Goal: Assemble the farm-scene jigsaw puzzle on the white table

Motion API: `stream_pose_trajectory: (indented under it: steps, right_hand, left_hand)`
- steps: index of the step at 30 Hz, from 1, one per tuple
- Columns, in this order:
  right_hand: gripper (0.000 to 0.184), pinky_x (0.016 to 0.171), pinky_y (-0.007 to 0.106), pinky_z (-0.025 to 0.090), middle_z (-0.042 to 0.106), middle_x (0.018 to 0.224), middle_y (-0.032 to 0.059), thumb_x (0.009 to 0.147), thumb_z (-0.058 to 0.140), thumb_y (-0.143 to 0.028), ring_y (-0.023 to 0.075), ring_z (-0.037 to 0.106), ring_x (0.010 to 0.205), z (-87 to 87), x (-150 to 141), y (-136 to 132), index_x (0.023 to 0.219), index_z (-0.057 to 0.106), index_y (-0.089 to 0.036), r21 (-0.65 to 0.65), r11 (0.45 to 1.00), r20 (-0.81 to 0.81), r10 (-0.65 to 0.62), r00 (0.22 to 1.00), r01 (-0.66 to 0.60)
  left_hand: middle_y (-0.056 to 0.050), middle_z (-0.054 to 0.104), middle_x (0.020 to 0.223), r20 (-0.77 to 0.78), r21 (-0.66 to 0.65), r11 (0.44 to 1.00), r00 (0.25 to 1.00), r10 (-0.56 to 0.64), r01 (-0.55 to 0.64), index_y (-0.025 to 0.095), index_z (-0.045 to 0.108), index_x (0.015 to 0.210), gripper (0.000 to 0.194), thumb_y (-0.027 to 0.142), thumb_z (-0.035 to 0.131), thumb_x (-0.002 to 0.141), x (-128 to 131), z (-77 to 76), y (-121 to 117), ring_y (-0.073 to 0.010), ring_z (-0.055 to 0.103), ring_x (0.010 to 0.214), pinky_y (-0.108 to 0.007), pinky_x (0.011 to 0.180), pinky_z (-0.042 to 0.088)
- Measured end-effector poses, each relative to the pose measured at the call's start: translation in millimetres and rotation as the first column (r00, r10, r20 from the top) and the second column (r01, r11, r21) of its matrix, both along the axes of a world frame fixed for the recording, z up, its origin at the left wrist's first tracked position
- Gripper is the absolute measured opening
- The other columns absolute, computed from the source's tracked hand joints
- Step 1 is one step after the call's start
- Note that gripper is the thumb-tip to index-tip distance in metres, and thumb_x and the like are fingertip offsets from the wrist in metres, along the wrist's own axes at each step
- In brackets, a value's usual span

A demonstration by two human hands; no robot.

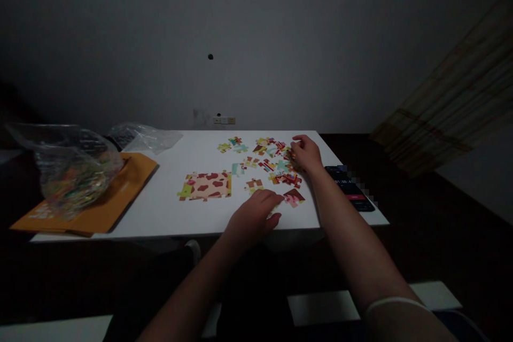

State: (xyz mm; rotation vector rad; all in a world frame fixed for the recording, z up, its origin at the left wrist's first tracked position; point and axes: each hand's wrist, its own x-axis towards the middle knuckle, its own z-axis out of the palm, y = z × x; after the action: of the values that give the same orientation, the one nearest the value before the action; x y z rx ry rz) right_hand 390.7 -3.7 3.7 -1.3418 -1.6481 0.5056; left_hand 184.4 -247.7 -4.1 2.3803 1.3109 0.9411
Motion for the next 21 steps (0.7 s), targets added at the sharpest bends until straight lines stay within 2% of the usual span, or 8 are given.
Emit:
stream_pose_trajectory:
  steps: [2,6,10,14,18,21]
  right_hand:
    - [0.032,0.078,0.042,0.052,0.075,0.085,0.0041,0.089,0.064,-0.044,0.027,0.071,0.08,-0.3,0,0,0.112,0.075,-0.025,-0.003,1.0,-0.001,0.007,1.0,-0.007]
    - [0.029,0.079,0.042,0.052,0.075,0.085,0.0048,0.088,0.064,-0.043,0.0276,0.071,0.08,-0.4,-1,1,0.11,0.075,-0.026,0.001,1.0,-0.006,0.007,1.0,-0.007]
    - [0.028,0.08,0.043,0.052,0.075,0.087,0.0059,0.089,0.065,-0.042,0.028,0.07,0.082,-0.5,-1,1,0.109,0.076,-0.026,0.015,1.0,0.003,0.01,1.0,-0.01]
    - [0.029,0.083,0.043,0.053,0.074,0.086,0.0043,0.089,0.064,-0.043,0.0276,0.07,0.082,-1.3,0,1,0.111,0.075,-0.026,0.006,1.0,0.015,0.026,1.0,-0.026]
    - [0.026,0.084,0.044,0.054,0.073,0.086,0.0045,0.09,0.065,-0.041,0.0281,0.07,0.082,-1.0,0,2,0.11,0.075,-0.027,0.008,0.999,0.026,0.039,0.999,-0.039]
    - [0.023,0.084,0.045,0.054,0.073,0.087,0.005,0.091,0.065,-0.038,0.0282,0.071,0.083,-0.3,0,1,0.11,0.075,-0.027,0.012,0.999,0.034,0.035,0.999,-0.035]
  left_hand:
    - [-0.014,0.071,0.146,0.079,0.004,1.0,0.997,0.012,-0.012,0.024,0.059,0.153,0.061,0.014,0.072,0.095,-2,1.0,-2,-0.0305,0.068,0.137,-0.056,0.118,0.059]
    - [-0.016,0.065,0.156,0.205,0.03,0.991,0.972,0.118,-0.127,0.023,0.047,0.162,0.081,0.009,0.065,0.085,-7,5.4,-4,-0.0338,0.059,0.149,-0.061,0.129,0.05]
    - [-0.017,0.064,0.153,0.257,-0.003,0.983,0.949,0.181,-0.186,0.021,0.046,0.162,0.085,0.01,0.064,0.08,-10,7.6,-2,-0.0336,0.061,0.145,-0.06,0.128,0.05]
    - [-0.018,0.064,0.154,0.194,-0.037,0.982,0.963,0.189,-0.185,0.021,0.046,0.162,0.083,0.016,0.068,0.083,-8,5.7,1,-0.0352,0.061,0.144,-0.061,0.125,0.052]
    - [-0.02,0.061,0.16,0.034,-0.034,0.985,0.985,0.169,-0.168,0.021,0.045,0.163,0.082,0.028,0.078,0.088,-3,2.2,1,-0.0402,0.059,0.15,-0.066,0.127,0.049]
    - [-0.02,0.062,0.16,-0.028,-0.041,0.987,0.987,0.156,-0.157,0.02,0.045,0.164,0.075,0.024,0.072,0.094,0,-0.2,0,-0.0392,0.058,0.152,-0.066,0.129,0.048]
